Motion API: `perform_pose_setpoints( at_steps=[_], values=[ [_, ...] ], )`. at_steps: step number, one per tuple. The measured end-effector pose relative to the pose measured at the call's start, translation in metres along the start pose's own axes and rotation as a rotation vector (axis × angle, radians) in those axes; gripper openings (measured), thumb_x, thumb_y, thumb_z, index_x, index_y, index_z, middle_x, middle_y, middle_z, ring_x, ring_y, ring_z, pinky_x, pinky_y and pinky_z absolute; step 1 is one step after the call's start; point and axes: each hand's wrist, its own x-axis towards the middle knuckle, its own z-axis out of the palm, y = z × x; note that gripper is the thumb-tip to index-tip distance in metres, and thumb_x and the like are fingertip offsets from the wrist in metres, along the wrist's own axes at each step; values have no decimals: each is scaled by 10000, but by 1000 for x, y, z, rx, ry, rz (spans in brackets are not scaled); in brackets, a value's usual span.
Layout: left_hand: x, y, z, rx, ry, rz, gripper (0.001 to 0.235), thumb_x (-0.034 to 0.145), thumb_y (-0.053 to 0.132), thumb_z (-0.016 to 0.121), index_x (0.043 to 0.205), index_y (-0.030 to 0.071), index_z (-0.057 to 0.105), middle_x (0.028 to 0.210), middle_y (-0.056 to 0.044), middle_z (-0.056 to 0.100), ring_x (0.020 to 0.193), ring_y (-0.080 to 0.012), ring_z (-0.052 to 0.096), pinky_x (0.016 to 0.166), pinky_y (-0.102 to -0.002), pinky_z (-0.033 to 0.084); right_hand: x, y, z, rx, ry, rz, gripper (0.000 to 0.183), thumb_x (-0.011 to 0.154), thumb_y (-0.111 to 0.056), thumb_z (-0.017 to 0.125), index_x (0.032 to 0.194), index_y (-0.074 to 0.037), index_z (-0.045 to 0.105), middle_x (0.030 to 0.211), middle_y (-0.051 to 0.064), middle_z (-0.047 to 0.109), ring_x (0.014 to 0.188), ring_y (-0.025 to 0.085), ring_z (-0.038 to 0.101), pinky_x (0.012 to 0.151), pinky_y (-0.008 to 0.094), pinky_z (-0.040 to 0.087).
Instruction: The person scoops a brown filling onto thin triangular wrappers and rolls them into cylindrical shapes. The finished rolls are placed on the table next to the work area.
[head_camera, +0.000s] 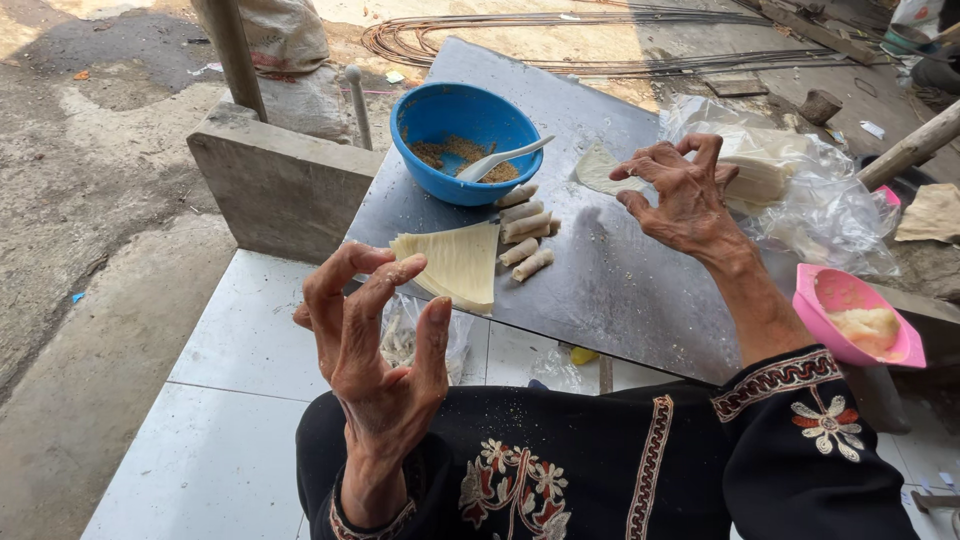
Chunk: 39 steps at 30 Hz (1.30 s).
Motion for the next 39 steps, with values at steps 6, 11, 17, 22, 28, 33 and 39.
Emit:
perform_pose_setpoints(
  at_steps=[6,11,17,22,28,33,39],
  values=[
    [-3,9,9,0,-36,36,391,889,231,826,1236,135,674,1298,-73,577,1249,-174,537,1102,-388,311,-9,26,40,-29,103,-98,143,882,-314,801,1022,-285,787,1145,-114,733,1180,255,366,1053,570,264],
    [-4,18,15,5,-95,58,402,868,214,839,1225,130,673,1273,-79,591,1256,-187,527,1086,-390,307,-7,38,59,-100,155,-109,149,935,-319,788,1041,-216,766,1065,-107,740,1174,227,394,924,539,251],
    [-6,22,20,-7,-125,70,412,874,221,842,1240,137,675,1268,-69,585,1245,-192,528,1079,-389,315,-4,42,60,-267,152,-130,94,973,-282,741,1004,-195,760,999,-82,730,1165,215,393,933,525,256],
    [-8,24,22,-32,-157,100,393,871,215,836,1229,164,681,1264,-48,595,1244,-191,526,1087,-404,307,-18,41,43,-296,102,-180,111,978,-280,711,1002,-189,770,972,-76,727,1159,222,380,949,537,251],
    [-8,31,32,-67,-239,112,404,868,210,830,1239,162,677,1262,-46,600,1225,-185,523,1052,-415,276,-18,40,42,-198,158,-185,245,926,-376,742,1065,-176,772,1042,-66,721,1140,251,365,902,536,239],
    [-6,35,26,-35,-256,100,402,867,209,824,1237,160,674,1262,-55,583,1224,-191,521,1038,-406,279,3,46,56,-267,155,-166,117,956,-307,727,988,-202,770,1027,-98,732,1150,223,382,927,543,239],
    [-3,31,29,-28,-245,79,405,854,195,827,1228,148,679,1252,-65,578,1210,-188,520,1038,-416,280,31,72,58,-129,183,-49,134,992,-269,694,1001,-156,765,1073,-33,741,1129,246,391,922,549,225]
  ],
)
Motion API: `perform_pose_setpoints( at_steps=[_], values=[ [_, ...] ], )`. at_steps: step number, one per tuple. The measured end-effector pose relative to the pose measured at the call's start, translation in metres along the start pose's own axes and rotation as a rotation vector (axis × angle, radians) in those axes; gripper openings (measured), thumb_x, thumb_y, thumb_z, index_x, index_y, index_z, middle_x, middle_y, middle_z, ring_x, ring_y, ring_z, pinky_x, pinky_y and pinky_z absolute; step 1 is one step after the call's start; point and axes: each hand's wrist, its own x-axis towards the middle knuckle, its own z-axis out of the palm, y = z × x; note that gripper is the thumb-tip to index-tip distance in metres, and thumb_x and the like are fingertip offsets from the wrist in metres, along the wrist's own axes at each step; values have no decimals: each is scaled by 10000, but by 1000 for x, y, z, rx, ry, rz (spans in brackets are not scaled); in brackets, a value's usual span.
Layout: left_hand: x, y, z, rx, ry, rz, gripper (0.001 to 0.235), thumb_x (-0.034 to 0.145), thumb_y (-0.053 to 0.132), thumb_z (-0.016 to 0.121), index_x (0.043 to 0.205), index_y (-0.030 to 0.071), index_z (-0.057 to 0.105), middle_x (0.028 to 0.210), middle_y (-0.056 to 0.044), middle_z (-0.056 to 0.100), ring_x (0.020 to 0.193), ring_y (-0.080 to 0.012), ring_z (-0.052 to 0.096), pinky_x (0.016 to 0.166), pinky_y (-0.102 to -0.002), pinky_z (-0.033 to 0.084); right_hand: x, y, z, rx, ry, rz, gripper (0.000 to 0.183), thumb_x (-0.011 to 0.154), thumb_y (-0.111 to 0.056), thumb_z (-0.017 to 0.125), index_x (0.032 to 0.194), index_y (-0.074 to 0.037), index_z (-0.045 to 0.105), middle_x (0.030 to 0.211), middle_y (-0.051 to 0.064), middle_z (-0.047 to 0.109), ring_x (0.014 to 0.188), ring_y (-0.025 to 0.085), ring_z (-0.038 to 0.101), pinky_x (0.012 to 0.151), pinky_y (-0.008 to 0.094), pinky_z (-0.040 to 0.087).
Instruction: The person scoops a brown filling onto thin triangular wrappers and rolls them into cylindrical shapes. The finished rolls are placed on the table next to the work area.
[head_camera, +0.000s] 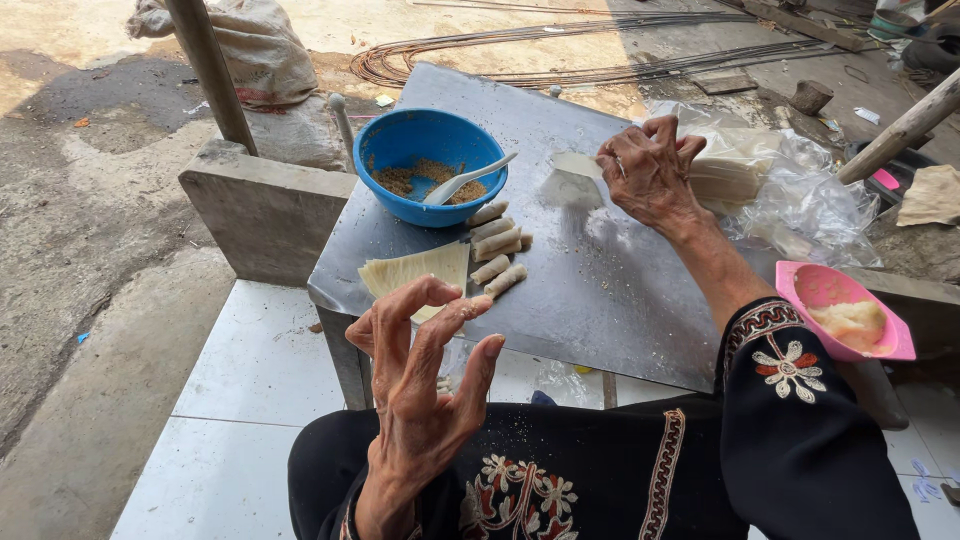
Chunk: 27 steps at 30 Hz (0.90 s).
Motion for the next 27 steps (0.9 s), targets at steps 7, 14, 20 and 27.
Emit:
perform_pose_setpoints(
  at_steps=[7,14,20,27],
  values=[
    [-1,-8,1,10,20,-24,396,849,203,834,1213,160,685,1260,-56,583,1224,-193,527,1065,-414,295,37,36,11,-37,64,28,167,1005,-286,676,967,-150,766,1038,0,740,1140,270,396,908,563,219],
    [2,-16,4,15,27,-15,405,843,194,839,1214,154,684,1266,-54,589,1233,-191,536,1072,-422,294,52,55,5,-86,134,23,177,1039,-290,675,976,-157,772,1037,-15,744,1179,266,402,948,602,200],
    [2,-14,7,10,-18,-15,403,846,191,841,1212,147,678,1271,-59,597,1221,-197,558,1040,-413,296,8,32,-56,-112,95,-95,128,1051,-277,681,1017,-178,754,1087,-37,734,1177,229,393,1024,527,213],
    [-4,-9,33,-50,-171,79,470,888,151,806,1317,141,614,1349,-36,585,1308,-276,501,1113,-440,308,-91,-70,-124,-122,-8,-185,110,924,-271,806,997,-202,761,1077,-100,741,1216,214,435,1007,538,232]
  ],
)
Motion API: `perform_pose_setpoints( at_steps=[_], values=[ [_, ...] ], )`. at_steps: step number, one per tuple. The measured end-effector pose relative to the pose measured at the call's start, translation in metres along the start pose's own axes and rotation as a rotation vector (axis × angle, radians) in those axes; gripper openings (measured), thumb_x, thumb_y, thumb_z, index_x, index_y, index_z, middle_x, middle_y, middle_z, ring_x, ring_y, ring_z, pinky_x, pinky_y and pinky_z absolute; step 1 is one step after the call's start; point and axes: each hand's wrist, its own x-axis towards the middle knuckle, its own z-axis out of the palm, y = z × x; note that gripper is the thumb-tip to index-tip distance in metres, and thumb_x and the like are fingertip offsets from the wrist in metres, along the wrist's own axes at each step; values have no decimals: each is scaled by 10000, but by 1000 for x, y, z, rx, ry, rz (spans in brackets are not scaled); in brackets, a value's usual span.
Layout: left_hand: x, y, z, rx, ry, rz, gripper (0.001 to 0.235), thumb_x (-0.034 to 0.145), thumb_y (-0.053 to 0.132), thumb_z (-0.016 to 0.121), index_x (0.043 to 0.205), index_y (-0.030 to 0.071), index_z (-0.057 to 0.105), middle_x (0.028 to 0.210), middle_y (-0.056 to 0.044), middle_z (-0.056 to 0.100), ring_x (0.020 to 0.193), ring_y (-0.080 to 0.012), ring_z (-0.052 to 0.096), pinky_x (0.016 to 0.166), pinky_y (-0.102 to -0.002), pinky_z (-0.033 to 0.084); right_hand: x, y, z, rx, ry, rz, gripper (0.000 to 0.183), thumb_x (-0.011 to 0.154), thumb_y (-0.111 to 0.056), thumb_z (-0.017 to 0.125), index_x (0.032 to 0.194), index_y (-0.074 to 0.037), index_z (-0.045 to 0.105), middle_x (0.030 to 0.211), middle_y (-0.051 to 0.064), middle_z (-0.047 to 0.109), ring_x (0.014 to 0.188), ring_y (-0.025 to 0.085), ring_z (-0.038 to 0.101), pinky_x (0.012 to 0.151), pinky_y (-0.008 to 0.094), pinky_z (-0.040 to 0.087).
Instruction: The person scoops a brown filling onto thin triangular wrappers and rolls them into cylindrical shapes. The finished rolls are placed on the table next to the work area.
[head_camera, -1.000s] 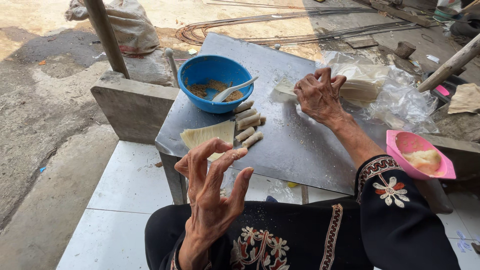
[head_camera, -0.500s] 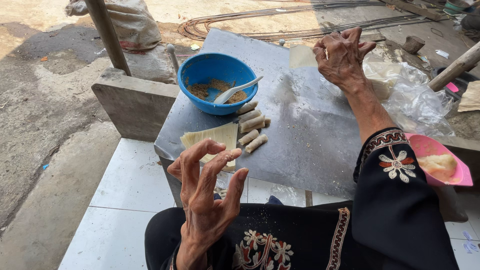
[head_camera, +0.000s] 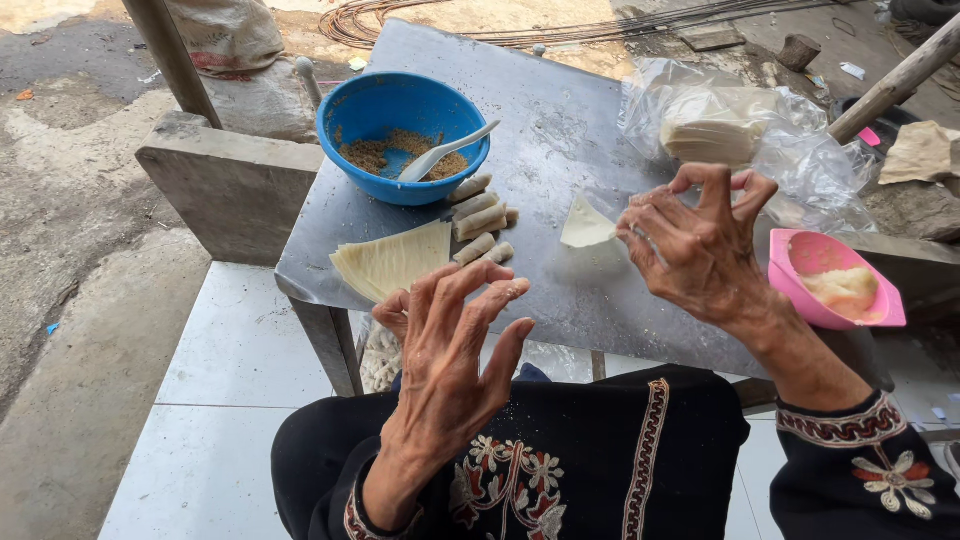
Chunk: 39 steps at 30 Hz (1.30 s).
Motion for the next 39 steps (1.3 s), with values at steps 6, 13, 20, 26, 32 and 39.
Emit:
perform_pose_setpoints(
  at_steps=[6,13,20,26,32,39],
  values=[
    [-2,7,34,190,-185,133,529,941,335,718,1411,126,593,1445,-79,557,1330,-279,402,1043,-479,289,-34,-33,-32,-57,18,-3,171,856,-256,836,992,-174,771,1077,-76,756,1157,228,462,966,570,237],
    [-11,5,60,463,-229,250,549,963,571,628,1324,160,676,1415,17,596,1391,-212,371,964,-478,222,-49,-36,-46,160,-39,77,308,827,-284,802,1123,-200,774,1099,-31,757,1120,228,492,982,524,244],
    [-18,5,62,454,-187,237,493,991,551,604,1273,158,699,1342,-1,611,1412,-229,382,1112,-520,135,32,-18,-36,333,95,77,252,1041,-273,717,1287,-214,710,1266,-17,727,1218,223,478,1083,420,288],
    [-18,5,59,416,-207,201,491,995,545,583,1284,159,677,1342,-15,603,1417,-248,396,1140,-529,144,150,-43,13,334,29,-109,293,981,-329,687,1250,-227,746,1228,22,696,1178,280,362,965,494,269],
    [-21,-2,60,402,-209,227,507,1020,524,552,1340,143,650,1385,-30,589,1420,-237,394,1121,-494,186,189,-54,33,100,-186,-124,175,902,-411,721,976,-292,825,1013,-101,740,1154,259,378,912,588,212],
    [-23,-3,57,384,-184,231,472,1035,484,553,1347,139,635,1375,-41,584,1426,-240,397,1161,-475,203,190,-60,33,45,-165,-257,190,942,-390,704,1043,-267,808,914,-91,747,1128,208,474,922,613,215]
  ],
)
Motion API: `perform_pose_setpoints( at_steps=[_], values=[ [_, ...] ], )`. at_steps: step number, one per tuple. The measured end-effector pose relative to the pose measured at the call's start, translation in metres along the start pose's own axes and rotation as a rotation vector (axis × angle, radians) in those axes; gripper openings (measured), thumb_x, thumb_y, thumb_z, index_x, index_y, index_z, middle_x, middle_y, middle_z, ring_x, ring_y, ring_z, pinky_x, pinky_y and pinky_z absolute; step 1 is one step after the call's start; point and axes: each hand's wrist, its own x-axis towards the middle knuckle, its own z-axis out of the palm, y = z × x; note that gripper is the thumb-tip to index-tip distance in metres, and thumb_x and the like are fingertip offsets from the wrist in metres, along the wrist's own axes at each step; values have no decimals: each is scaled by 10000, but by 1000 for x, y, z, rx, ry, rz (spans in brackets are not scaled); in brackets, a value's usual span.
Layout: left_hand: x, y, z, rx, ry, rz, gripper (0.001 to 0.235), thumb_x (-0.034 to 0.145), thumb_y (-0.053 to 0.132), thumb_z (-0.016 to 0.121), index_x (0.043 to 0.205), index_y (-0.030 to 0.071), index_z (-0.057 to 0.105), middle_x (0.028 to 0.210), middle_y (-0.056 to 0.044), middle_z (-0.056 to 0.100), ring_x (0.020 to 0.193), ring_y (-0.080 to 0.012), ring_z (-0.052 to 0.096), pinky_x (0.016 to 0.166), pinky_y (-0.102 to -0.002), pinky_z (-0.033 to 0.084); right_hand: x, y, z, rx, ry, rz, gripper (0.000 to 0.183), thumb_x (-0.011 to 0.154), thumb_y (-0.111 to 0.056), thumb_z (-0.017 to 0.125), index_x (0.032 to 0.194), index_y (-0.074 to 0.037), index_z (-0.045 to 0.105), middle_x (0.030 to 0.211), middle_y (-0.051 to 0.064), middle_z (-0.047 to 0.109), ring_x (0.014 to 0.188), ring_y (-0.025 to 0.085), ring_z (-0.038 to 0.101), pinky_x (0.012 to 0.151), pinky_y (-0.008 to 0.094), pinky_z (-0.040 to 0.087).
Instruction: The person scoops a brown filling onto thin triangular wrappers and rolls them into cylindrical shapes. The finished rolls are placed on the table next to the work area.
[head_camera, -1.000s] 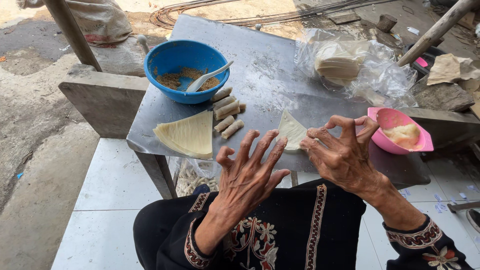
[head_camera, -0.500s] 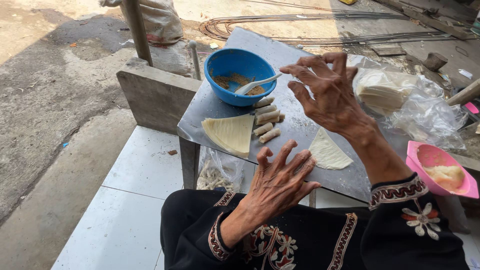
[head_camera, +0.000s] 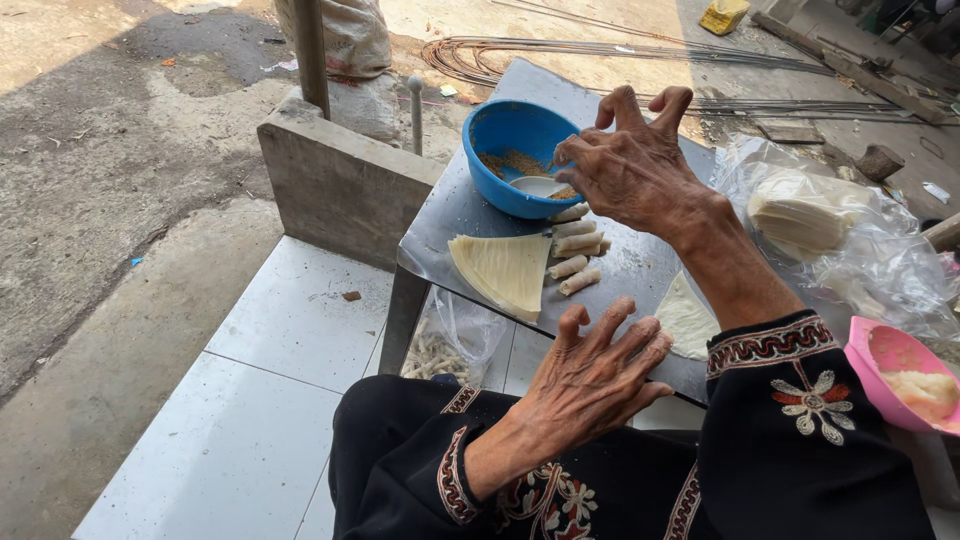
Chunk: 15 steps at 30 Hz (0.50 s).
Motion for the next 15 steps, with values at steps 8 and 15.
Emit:
perform_pose_setpoints(
  at_steps=[8,15],
  values=[
    [0,-1,2,-2,-22,9,478,1015,482,562,1316,120,643,1365,-43,586,1409,-238,396,1149,-475,196,8,-2,-3,-103,-39,68,152,974,-371,687,963,-280,808,852,-75,735,1113,217,477,917,611,215],
    [0,0,5,-7,9,4,485,1002,488,562,1312,125,644,1380,-48,577,1421,-244,391,1166,-493,186,10,-10,-1,34,-1,58,210,967,-384,663,892,-252,807,802,-101,716,1048,216,453,947,573,217]
  ],
)
